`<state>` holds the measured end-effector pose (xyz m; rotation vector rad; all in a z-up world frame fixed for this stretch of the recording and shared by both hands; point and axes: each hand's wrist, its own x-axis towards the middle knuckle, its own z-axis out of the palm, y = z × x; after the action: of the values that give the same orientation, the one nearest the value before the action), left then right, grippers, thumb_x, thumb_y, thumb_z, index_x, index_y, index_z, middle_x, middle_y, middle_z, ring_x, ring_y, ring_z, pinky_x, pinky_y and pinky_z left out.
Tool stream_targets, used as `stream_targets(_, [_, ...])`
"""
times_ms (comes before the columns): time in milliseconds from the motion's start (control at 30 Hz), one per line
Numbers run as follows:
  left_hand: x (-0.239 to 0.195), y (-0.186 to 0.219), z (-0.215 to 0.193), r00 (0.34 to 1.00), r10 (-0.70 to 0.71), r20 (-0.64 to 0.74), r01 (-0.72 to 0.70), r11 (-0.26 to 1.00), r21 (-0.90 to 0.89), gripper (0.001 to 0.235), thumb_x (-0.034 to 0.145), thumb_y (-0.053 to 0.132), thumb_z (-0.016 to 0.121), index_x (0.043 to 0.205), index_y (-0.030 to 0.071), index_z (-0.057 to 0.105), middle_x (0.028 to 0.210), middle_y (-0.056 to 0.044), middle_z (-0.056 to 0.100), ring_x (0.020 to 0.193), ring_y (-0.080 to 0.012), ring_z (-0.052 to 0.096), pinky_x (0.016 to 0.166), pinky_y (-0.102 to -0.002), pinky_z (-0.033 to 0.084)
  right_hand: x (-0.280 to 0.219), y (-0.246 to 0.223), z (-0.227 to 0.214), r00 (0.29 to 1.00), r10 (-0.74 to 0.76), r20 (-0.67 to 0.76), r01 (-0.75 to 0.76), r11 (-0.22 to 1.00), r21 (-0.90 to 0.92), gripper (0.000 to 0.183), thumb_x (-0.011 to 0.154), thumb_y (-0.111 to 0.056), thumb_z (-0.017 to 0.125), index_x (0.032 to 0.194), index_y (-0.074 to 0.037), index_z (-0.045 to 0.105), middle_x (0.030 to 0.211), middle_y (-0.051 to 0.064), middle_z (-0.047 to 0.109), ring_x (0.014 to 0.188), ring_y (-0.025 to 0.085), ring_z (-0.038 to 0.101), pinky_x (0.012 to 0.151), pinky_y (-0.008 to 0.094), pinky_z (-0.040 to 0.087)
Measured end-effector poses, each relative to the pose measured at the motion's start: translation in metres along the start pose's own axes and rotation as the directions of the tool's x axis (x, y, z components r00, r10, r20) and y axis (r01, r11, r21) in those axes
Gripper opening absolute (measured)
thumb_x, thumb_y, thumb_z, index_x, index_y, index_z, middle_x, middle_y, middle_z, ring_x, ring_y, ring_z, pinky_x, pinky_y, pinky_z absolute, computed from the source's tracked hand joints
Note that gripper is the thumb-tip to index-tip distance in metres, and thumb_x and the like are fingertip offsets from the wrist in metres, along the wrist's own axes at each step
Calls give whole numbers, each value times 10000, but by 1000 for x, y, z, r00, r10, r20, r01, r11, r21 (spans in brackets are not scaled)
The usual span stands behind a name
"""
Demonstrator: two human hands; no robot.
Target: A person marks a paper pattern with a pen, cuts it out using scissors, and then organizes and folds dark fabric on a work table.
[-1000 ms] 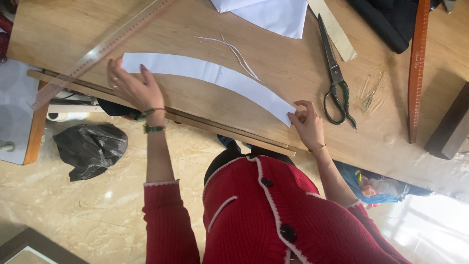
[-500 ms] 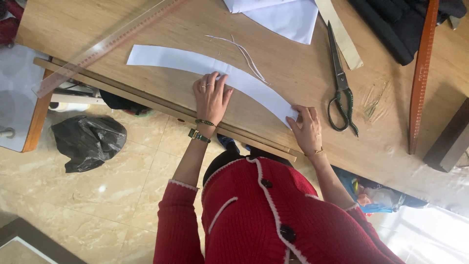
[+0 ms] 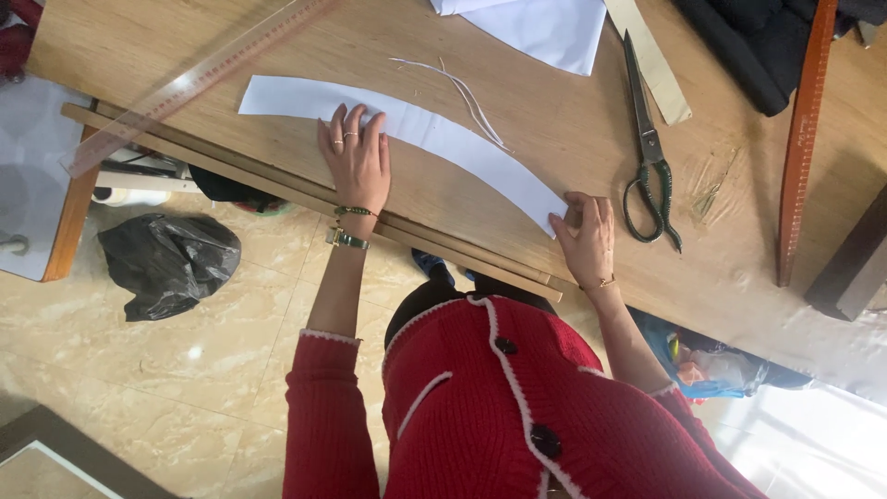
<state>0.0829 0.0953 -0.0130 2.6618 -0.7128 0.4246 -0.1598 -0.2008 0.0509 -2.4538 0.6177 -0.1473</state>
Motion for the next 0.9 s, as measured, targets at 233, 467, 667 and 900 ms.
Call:
stream_targets(233, [2, 17, 11, 898, 421, 129, -399, 902, -166, 341, 1025, 334, 639, 1358, 267, 630, 1463, -24, 558, 1397, -263, 472, 1196, -581, 251, 5, 13, 5, 1000, -20, -18, 20, 1000, 5, 358, 895, -208, 814, 1169, -88, 616, 1114, 100, 560, 1120, 321, 587, 1001, 456, 438])
stream_targets(467, [0, 28, 12, 910, 397, 121, -370, 908, -197, 458, 1029, 430, 617, 1421, 195, 580, 1541, -57, 488, 1428, -300, 435, 1185, -603, 284, 7, 18, -10, 995, -31, -100, 31, 1000, 4, 421, 861, -164, 807, 1229, -98, 613, 1083, 115, 548, 1033, 335, 576, 951, 468, 448])
stream_targets(667, [-15, 92, -1, 903, 405, 146, -365, 900, -238, 492, 1025, 473, 620, 1407, 164, 600, 1589, -97, 425, 1469, -338, 363, 1172, -658, 245, 11, 58, -53, 938, -31, -345, -64, 963, -260, 444, 917, -128, 776, 1317, -83, 589, 1168, 141, 488, 1074, 353, 511, 957, 500, 404])
stream_targets(900, [-65, 189, 27, 784, 608, 123, -550, 774, -315, 552, 996, 566, 561, 1415, 208, 575, 1591, -90, 416, 1503, -296, 325, 1182, -684, 234, 18, 117, -50, 955, 67, -290, -134, 966, -221, 698, 773, -33, 699, 1438, -79, 496, 1186, 164, 479, 1132, 393, 501, 1006, 508, 429])
